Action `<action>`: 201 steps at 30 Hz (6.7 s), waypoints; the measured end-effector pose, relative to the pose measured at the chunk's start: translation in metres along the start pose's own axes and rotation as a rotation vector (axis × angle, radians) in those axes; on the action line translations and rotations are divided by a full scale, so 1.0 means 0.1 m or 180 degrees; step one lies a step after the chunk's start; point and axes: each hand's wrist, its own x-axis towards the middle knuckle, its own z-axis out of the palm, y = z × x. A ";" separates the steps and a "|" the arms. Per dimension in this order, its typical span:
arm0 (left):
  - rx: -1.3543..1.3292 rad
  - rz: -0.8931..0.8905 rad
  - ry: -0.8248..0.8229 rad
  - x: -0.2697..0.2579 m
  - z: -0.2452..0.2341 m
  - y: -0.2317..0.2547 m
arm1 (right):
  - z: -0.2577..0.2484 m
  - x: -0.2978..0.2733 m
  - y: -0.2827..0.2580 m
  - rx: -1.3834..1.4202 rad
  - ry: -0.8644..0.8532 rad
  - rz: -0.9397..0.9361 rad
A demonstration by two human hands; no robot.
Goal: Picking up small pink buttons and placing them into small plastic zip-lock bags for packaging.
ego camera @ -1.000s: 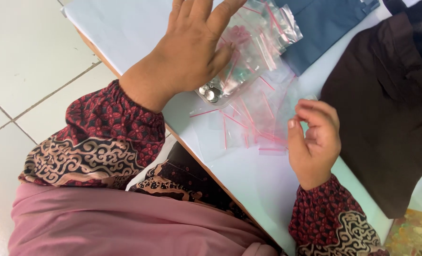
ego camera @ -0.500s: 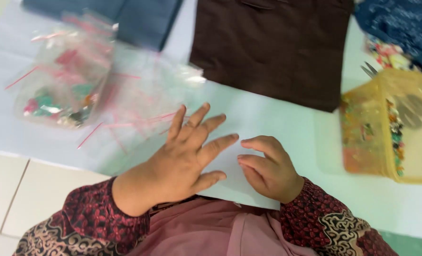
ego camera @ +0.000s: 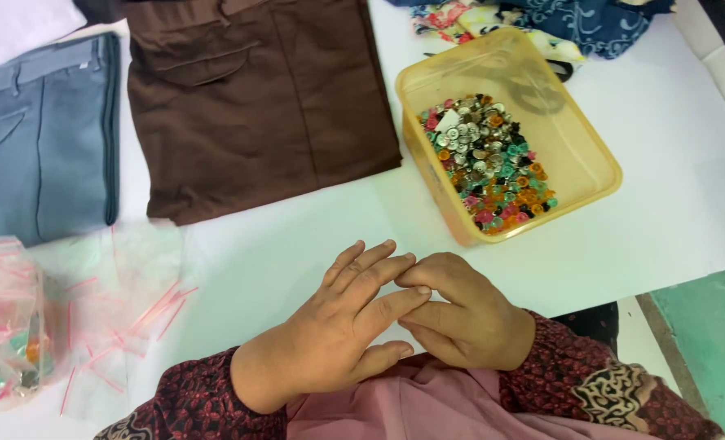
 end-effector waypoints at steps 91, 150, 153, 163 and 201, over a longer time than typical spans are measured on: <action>-0.0434 -0.1019 0.0694 -0.46 -0.04 -0.93 | 0.62 0.34 0.55 -0.0436 -0.1579 0.0403; -0.0311 -0.0177 0.0599 1.99 0.23 -1.67 | -1.26 0.77 1.98 0.0222 -0.0657 0.2914; -0.0236 -0.0249 0.0527 2.00 0.21 -1.65 | -1.26 0.77 2.00 0.0045 -0.0686 0.2831; -0.0031 0.0004 0.0656 1.99 0.22 -1.65 | -1.25 0.79 1.94 0.1330 -0.0230 0.2793; -0.0233 -0.0026 0.0805 1.97 0.21 -1.56 | -0.85 0.77 2.00 -0.1790 -0.3090 0.2903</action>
